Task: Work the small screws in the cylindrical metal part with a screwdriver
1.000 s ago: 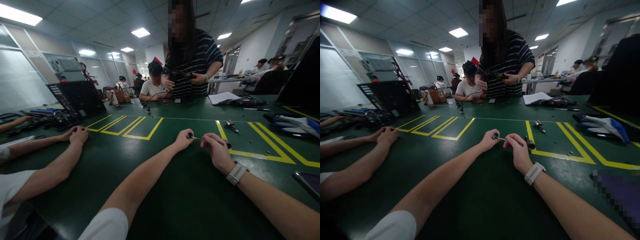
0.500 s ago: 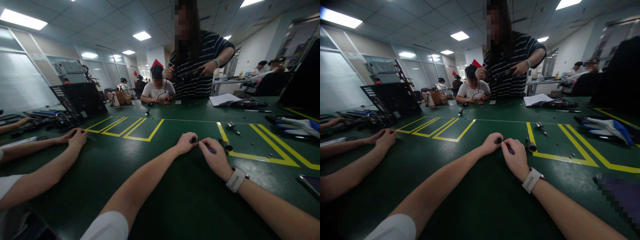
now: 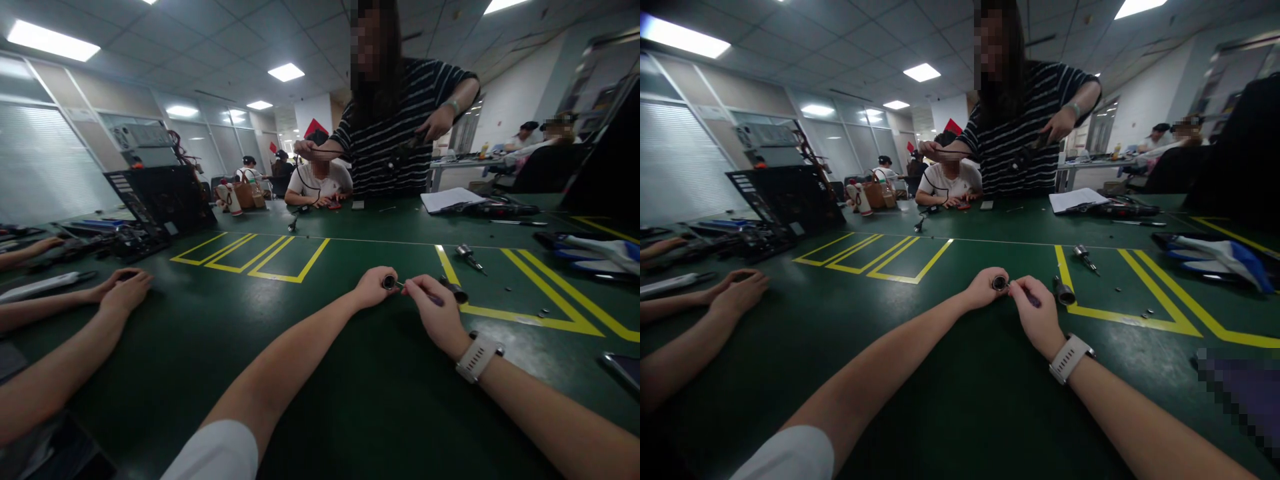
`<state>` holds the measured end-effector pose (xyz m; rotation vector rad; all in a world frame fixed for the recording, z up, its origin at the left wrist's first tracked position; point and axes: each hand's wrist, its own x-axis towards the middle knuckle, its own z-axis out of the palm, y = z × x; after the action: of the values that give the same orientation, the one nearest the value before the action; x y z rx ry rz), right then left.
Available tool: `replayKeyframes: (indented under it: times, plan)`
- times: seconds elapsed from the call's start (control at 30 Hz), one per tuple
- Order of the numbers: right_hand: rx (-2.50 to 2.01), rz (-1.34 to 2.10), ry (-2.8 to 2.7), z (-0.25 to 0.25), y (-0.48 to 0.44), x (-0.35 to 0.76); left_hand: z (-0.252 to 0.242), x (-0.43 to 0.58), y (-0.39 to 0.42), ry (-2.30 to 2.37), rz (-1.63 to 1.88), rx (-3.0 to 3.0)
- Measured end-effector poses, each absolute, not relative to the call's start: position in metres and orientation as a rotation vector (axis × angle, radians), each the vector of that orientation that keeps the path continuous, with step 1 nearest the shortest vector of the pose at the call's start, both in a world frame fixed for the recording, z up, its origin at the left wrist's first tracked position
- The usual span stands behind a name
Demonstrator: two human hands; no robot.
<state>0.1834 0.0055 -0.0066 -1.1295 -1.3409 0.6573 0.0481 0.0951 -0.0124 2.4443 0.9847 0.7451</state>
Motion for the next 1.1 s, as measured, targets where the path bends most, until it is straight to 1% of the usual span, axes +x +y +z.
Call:
replayKeyframes:
  times: [0.1, 0.2, 0.5, 0.67, 0.87, 1.0, 1.1]
  plan:
    - [-1.168, 0.584, -1.393, -0.002, 0.001, 0.179, -0.013, 0.049, 0.094, 0.964, 0.718, 2.483]
    - [-1.201, 0.582, -1.371, 0.000, 0.002, 0.180, -0.012, 0.048, 0.092, 0.951, 0.700, 2.505]
    - [-1.139, 0.858, -1.046, -0.015, 0.023, 0.193, -0.011, 0.046, 0.092, 0.908, 0.735, 2.429]
    - [-1.100, 0.866, -1.001, -0.016, 0.021, 0.191, -0.011, 0.047, 0.093, 0.929, 0.757, 2.410]
    - [-1.117, 0.829, -1.099, -0.013, 0.012, 0.183, -0.013, 0.047, 0.092, 1.023, 0.778, 2.472]
    - [-1.098, 0.898, -1.057, -0.014, 0.014, 0.185, -0.011, 0.047, 0.089, 1.077, 0.792, 2.522]
    - [-1.070, 0.984, -0.968, -0.013, 0.017, 0.189, -0.011, 0.046, 0.089, 1.013, 0.835, 2.480]
